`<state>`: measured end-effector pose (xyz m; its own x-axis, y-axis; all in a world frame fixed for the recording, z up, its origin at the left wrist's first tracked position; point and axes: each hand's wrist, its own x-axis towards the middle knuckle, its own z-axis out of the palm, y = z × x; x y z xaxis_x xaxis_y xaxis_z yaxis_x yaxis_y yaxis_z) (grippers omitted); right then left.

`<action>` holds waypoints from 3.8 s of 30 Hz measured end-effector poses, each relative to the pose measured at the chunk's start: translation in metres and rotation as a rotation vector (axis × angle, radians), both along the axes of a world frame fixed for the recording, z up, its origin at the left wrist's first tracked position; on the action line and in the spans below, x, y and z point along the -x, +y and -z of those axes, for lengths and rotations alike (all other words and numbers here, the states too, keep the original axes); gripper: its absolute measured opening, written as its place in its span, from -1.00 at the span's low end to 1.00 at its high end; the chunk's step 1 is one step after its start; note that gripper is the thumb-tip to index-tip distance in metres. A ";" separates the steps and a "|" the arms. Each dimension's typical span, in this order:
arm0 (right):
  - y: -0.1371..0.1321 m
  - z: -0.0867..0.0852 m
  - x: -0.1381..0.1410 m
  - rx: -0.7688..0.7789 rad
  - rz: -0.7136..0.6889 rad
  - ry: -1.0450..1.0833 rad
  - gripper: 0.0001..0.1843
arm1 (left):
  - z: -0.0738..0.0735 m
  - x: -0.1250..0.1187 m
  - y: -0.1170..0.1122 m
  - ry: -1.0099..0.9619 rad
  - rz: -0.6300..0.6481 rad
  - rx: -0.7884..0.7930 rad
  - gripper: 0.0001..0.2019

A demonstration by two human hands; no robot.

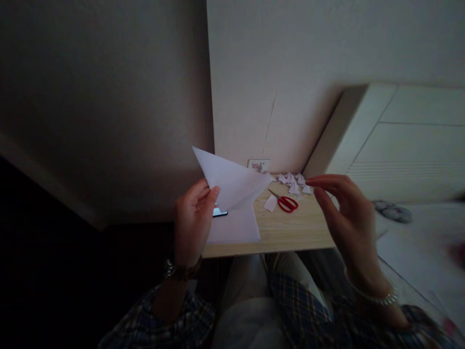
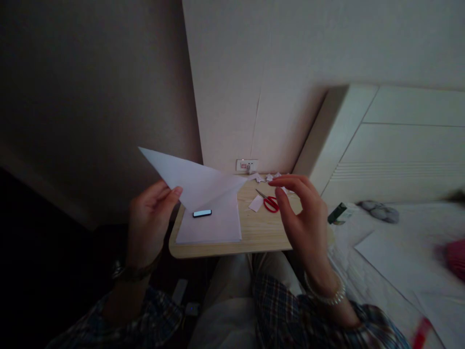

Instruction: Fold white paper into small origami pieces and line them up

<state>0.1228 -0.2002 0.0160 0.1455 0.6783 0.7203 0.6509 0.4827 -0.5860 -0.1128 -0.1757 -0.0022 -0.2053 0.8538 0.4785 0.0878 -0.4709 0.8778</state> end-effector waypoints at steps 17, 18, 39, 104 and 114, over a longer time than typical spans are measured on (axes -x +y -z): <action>0.002 0.001 0.002 0.010 -0.056 -0.008 -0.87 | -0.001 0.004 -0.001 -0.113 0.119 0.021 -0.77; 0.002 0.001 0.002 0.012 -0.062 -0.005 -0.87 | -0.001 0.004 -0.001 -0.107 0.120 0.025 -0.76; 0.001 -0.010 0.017 0.062 -0.140 -0.090 -0.86 | -0.010 0.003 -0.004 0.383 0.170 -0.014 -0.86; 0.009 -0.012 0.059 0.206 -0.591 0.197 -0.95 | -0.029 -0.013 -0.021 0.468 0.208 -0.177 -0.87; 0.007 -0.013 0.058 0.214 -0.603 0.225 -0.94 | -0.029 -0.013 -0.022 0.466 0.211 -0.186 -0.88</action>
